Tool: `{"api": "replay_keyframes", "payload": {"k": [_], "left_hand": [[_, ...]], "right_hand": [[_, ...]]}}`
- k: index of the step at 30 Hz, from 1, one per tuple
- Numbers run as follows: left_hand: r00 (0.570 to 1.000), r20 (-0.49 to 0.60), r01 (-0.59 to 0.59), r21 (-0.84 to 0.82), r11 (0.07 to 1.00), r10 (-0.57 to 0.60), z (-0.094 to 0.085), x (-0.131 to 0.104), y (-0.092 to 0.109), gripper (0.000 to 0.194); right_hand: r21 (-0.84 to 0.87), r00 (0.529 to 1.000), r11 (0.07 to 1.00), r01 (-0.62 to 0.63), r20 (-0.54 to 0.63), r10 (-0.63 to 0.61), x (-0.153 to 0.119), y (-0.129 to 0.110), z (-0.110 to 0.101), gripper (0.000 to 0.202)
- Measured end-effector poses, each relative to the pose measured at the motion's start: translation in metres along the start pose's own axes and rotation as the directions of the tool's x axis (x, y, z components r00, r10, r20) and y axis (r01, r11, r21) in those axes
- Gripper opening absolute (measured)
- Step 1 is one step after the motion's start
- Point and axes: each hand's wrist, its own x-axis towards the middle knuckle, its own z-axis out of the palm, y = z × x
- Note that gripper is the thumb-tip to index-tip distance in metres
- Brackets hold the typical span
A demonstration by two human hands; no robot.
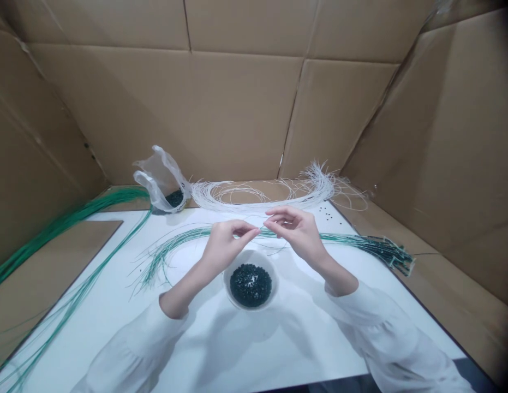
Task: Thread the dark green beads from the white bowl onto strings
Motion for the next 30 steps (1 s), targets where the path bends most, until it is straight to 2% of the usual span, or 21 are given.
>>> {"api": "replay_keyframes", "payload": {"k": [3, 6, 8, 10, 12, 15, 19, 21, 22, 23, 25, 26, 28, 29, 30], "left_hand": [[0.975, 0.207, 0.090, -0.008, 0.996, -0.086, -0.010, 0.007, -0.010, 0.020], [0.944, 0.296, 0.138, 0.055, 0.989, -0.148, -0.019, 0.010, -0.017, 0.020], [0.939, 0.299, 0.145, 0.102, 0.984, -0.170, -0.020, 0.010, -0.016, 0.020], [0.940, 0.305, 0.137, 0.074, 0.988, -0.154, -0.018, 0.008, -0.013, 0.027], [0.939, 0.324, 0.144, -0.060, 0.988, -0.117, -0.014, 0.007, -0.009, 0.032], [0.932, 0.339, 0.230, -0.283, 0.931, -0.127, -0.009, 0.006, -0.006, 0.030], [0.936, 0.269, 0.323, -0.403, 0.856, -0.226, -0.010, 0.010, -0.007, 0.027], [0.939, 0.228, 0.337, -0.444, 0.830, -0.259, -0.013, 0.012, -0.010, 0.023], [0.937, 0.218, 0.346, -0.466, 0.815, -0.273, -0.014, 0.013, -0.011, 0.021], [0.933, 0.216, 0.357, -0.487, 0.797, -0.287, -0.014, 0.014, -0.012, 0.019], [0.922, 0.224, 0.386, -0.517, 0.764, -0.315, -0.015, 0.015, -0.014, 0.017], [0.918, 0.227, 0.398, -0.522, 0.755, -0.326, -0.014, 0.016, -0.014, 0.017], [0.914, 0.215, 0.405, -0.521, 0.751, -0.343, -0.014, 0.016, -0.015, 0.016], [0.915, 0.205, 0.402, -0.519, 0.754, -0.347, -0.013, 0.016, -0.016, 0.016], [0.917, 0.195, 0.397, -0.516, 0.759, -0.347, -0.013, 0.016, -0.016, 0.016]], "right_hand": [[-0.011, 0.997, 1.000, -0.001, -0.074, 0.000, 0.005, -0.004, -0.007, 0.022], [-0.019, 0.995, 1.000, -0.018, -0.097, 0.016, 0.009, -0.006, -0.012, 0.025], [-0.016, 0.996, 1.000, -0.020, -0.090, 0.018, 0.009, -0.006, -0.011, 0.026], [-0.016, 0.998, 1.000, -0.019, -0.066, 0.018, 0.006, -0.004, -0.006, 0.026], [-0.019, 0.999, 1.000, -0.020, -0.028, 0.020, 0.003, -0.001, -0.001, 0.026], [-0.042, 1.000, 0.999, -0.026, 0.013, 0.026, 0.000, 0.003, 0.003, 0.027], [-0.160, 0.999, 0.987, 0.031, 0.043, -0.025, 0.000, 0.003, 0.001, 0.030], [-0.295, 0.988, 0.954, 0.060, 0.153, -0.015, -0.003, 0.001, 0.002, 0.028], [-0.381, 0.969, 0.922, 0.076, 0.247, 0.022, -0.005, 0.001, 0.003, 0.024], [-0.468, 0.930, 0.877, 0.110, 0.360, 0.076, -0.009, 0.001, 0.006, 0.017], [-0.602, 0.812, 0.753, 0.266, 0.561, 0.160, -0.019, 0.005, 0.013, 0.011], [-0.613, 0.753, 0.691, 0.383, 0.641, 0.150, -0.024, 0.009, 0.017, 0.008], [-0.578, 0.628, 0.597, 0.555, 0.763, 0.155, -0.034, 0.018, 0.025, 0.004], [-0.568, 0.588, 0.573, 0.590, 0.789, 0.176, -0.038, 0.023, 0.029, 0.007], [-0.565, 0.570, 0.556, 0.610, 0.800, 0.187, -0.042, 0.027, 0.032, 0.010]]}}
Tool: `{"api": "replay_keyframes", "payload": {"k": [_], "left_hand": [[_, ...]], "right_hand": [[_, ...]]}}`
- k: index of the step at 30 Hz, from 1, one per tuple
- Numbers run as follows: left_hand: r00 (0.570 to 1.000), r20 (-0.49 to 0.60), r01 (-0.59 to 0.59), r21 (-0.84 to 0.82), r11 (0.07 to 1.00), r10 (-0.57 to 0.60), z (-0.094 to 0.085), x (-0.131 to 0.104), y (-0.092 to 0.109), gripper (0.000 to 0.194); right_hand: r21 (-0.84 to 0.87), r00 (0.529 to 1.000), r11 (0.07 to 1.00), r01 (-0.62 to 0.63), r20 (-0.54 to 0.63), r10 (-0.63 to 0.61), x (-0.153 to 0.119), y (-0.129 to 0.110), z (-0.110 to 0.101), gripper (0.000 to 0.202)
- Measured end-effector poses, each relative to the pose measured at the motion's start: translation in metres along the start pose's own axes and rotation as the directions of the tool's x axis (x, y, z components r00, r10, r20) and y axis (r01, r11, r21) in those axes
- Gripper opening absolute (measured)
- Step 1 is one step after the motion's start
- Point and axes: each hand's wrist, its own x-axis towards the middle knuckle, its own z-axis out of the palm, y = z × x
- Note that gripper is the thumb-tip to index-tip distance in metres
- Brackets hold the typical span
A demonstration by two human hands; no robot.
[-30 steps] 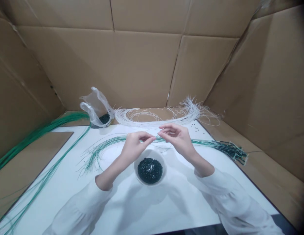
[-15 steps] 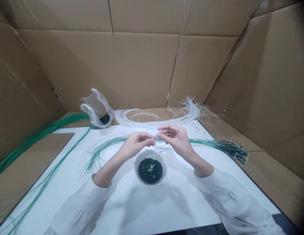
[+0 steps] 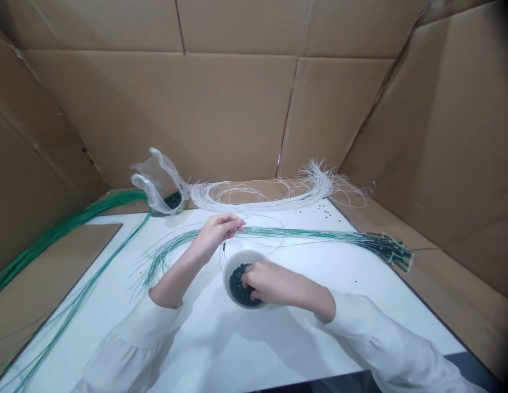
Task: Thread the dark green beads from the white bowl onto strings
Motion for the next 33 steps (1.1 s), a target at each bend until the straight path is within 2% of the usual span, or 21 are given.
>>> {"api": "replay_keyframes", "payload": {"k": [4, 13, 19, 22, 25, 27, 29, 31, 33], "left_hand": [[0.999, -0.005, -0.038, 0.047, 0.998, 0.039, 0.000, 0.001, -0.002, 0.015], [0.988, -0.030, -0.140, 0.226, 0.964, 0.151, 0.005, -0.006, 0.003, 0.021], [0.979, -0.035, -0.180, 0.297, 0.938, 0.199, 0.010, -0.010, 0.004, 0.023], [0.977, -0.023, -0.196, 0.290, 0.937, 0.212, 0.012, -0.011, 0.003, 0.023], [0.971, -0.004, -0.228, 0.290, 0.929, 0.240, 0.012, -0.012, 0.002, 0.024], [0.966, -0.002, -0.247, 0.290, 0.925, 0.258, 0.013, -0.014, 0.002, 0.025], [0.962, -0.032, -0.251, 0.288, 0.924, 0.271, 0.013, -0.016, 0.004, 0.024], [0.954, -0.083, -0.253, 0.282, 0.925, 0.287, 0.015, -0.020, 0.006, 0.024], [0.947, -0.115, -0.261, 0.271, 0.927, 0.300, 0.017, -0.023, 0.008, 0.024]], "right_hand": [[-0.002, 1.000, 1.000, -0.013, -0.002, 0.013, 0.005, -0.001, 0.010, 0.016], [0.207, 0.993, 0.973, -0.098, -0.038, 0.108, 0.001, 0.000, -0.028, 0.017], [0.276, 0.998, 0.959, -0.068, 0.003, 0.070, 0.001, 0.002, -0.022, 0.018], [0.317, 0.994, 0.946, -0.068, -0.054, 0.090, 0.001, 0.006, -0.023, 0.016], [0.405, 0.979, 0.912, -0.060, -0.153, 0.133, -0.002, 0.013, -0.034, 0.020], [0.498, 0.955, 0.865, -0.058, -0.224, 0.193, -0.006, 0.020, -0.046, 0.017], [0.594, 0.902, 0.803, -0.045, -0.322, 0.289, -0.010, 0.028, -0.056, 0.010], [0.652, 0.816, 0.758, -0.006, -0.435, 0.381, -0.013, 0.034, -0.062, 0.012], [0.639, 0.728, 0.769, 0.037, -0.544, 0.417, -0.016, 0.037, -0.064, 0.014]]}}
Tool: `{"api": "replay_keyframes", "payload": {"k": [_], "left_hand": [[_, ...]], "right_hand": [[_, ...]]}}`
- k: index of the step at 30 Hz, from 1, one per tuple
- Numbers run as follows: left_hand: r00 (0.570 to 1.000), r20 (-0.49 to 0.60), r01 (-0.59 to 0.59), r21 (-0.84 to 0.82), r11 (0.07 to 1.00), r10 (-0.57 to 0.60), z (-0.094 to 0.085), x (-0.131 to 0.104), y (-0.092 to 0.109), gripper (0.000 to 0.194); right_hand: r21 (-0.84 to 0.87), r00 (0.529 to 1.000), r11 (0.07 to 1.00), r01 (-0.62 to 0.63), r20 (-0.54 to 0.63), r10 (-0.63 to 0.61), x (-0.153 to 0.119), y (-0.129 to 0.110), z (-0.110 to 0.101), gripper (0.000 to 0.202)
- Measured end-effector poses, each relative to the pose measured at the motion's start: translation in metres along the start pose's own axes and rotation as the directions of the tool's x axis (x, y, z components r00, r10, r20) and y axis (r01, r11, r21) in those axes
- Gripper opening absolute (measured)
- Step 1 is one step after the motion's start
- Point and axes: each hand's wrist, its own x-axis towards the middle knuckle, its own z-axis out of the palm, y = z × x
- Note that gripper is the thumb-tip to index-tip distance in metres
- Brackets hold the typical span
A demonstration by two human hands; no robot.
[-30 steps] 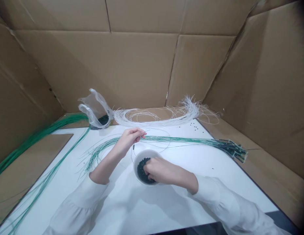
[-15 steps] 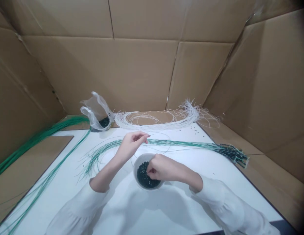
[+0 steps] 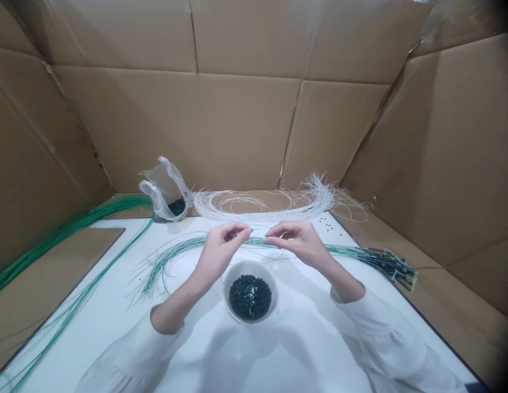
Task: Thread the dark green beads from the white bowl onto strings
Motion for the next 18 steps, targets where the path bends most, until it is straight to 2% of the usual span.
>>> {"api": "replay_keyframes", "payload": {"k": [3, 8, 11, 18], "left_hand": [[1.000, 0.009, 0.008, -0.039, 0.999, -0.008, 0.002, -0.003, 0.005, 0.024], [0.995, 0.092, 0.049, -0.139, 0.989, -0.036, 0.006, -0.006, 0.006, 0.024], [0.994, 0.100, 0.070, -0.181, 0.981, -0.053, 0.007, -0.005, 0.004, 0.023], [0.985, 0.116, 0.148, -0.224, 0.963, -0.124, 0.008, -0.003, -0.003, 0.024]], "right_hand": [[-0.092, 0.984, 0.987, 0.134, -0.103, -0.143, -0.004, -0.002, 0.003, 0.008], [-0.287, 0.921, 0.905, 0.313, -0.141, -0.363, -0.011, -0.009, 0.013, 0.006], [-0.285, 0.904, 0.902, 0.326, -0.185, -0.385, -0.012, -0.009, 0.017, 0.008], [-0.211, 0.901, 0.933, 0.292, -0.267, -0.343, -0.012, -0.005, 0.024, 0.013]]}}
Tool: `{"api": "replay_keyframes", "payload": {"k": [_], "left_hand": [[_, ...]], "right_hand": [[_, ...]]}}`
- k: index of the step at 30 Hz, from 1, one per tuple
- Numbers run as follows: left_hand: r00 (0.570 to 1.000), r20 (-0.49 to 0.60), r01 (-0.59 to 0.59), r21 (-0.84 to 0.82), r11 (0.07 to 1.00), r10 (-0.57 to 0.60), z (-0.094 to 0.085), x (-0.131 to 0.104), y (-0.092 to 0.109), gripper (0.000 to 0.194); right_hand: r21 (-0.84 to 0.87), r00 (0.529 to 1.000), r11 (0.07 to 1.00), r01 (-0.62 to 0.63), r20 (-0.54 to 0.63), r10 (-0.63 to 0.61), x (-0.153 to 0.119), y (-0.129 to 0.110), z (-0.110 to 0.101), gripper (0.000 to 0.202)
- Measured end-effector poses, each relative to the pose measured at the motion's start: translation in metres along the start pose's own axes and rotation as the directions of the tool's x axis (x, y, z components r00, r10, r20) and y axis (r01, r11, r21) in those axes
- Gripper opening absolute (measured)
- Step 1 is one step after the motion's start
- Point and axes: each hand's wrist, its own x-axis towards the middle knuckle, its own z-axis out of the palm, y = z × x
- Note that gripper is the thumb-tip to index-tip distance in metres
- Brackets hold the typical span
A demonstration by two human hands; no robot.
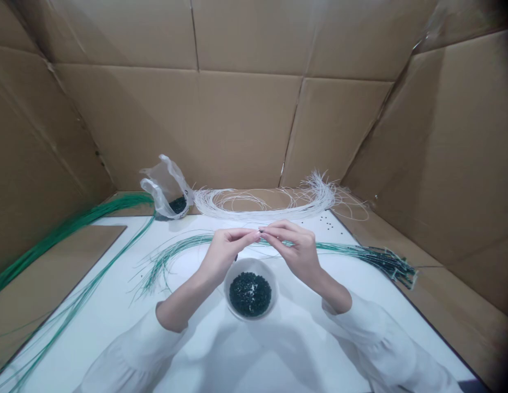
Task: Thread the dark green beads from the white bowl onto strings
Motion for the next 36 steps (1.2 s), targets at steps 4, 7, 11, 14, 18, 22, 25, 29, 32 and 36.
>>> {"api": "replay_keyframes", "payload": {"k": [4, 7, 11, 14, 18, 22, 25, 29, 32, 36], "left_hand": [[0.999, 0.028, 0.040, -0.085, 0.996, -0.038, -0.001, 0.001, -0.004, 0.023], [0.999, 0.017, 0.036, -0.077, 0.996, -0.035, -0.001, 0.000, -0.003, 0.023], [0.999, 0.007, -0.031, 0.024, 0.999, 0.031, 0.001, -0.002, 0.002, 0.025], [0.997, 0.007, -0.080, 0.091, 0.993, 0.079, 0.002, -0.004, 0.004, 0.027], [0.995, -0.003, -0.099, 0.155, 0.983, 0.101, 0.004, -0.004, 0.003, 0.029], [0.995, -0.016, -0.094, 0.182, 0.979, 0.099, 0.004, -0.004, 0.004, 0.029], [0.995, -0.029, -0.084, 0.180, 0.980, 0.091, 0.003, -0.004, 0.005, 0.027], [0.995, -0.034, -0.092, 0.159, 0.983, 0.099, 0.003, -0.005, 0.006, 0.026], [0.995, -0.038, -0.087, 0.170, 0.982, 0.095, 0.004, -0.006, 0.008, 0.027], [0.994, -0.038, -0.095, 0.188, 0.978, 0.104, 0.004, -0.008, 0.012, 0.028]], "right_hand": [[-0.183, 0.986, 0.971, 0.156, -0.037, -0.166, -0.005, 0.004, 0.005, 0.016], [-0.294, 0.974, 0.931, 0.219, 0.004, -0.228, -0.006, 0.007, 0.006, 0.017], [-0.266, 0.987, 0.951, 0.158, 0.025, -0.157, -0.003, 0.006, 0.003, 0.017], [-0.242, 0.994, 0.965, 0.103, 0.050, -0.094, -0.001, 0.004, 0.000, 0.016], [-0.302, 0.993, 0.946, 0.115, 0.071, -0.098, -0.001, 0.003, -0.002, 0.016], [-0.265, 0.992, 0.956, 0.125, 0.052, -0.116, -0.002, 0.003, -0.003, 0.013], [-0.221, 0.990, 0.966, 0.137, 0.051, -0.128, -0.001, 0.002, -0.002, 0.013], [-0.139, 0.994, 0.985, 0.105, 0.035, -0.101, 0.001, 0.001, -0.002, 0.012], [0.035, 0.994, 0.995, -0.098, 0.041, 0.097, 0.003, 0.001, -0.003, 0.010], [0.377, 0.911, 0.830, -0.410, 0.139, 0.387, 0.009, 0.003, -0.005, 0.009]]}}
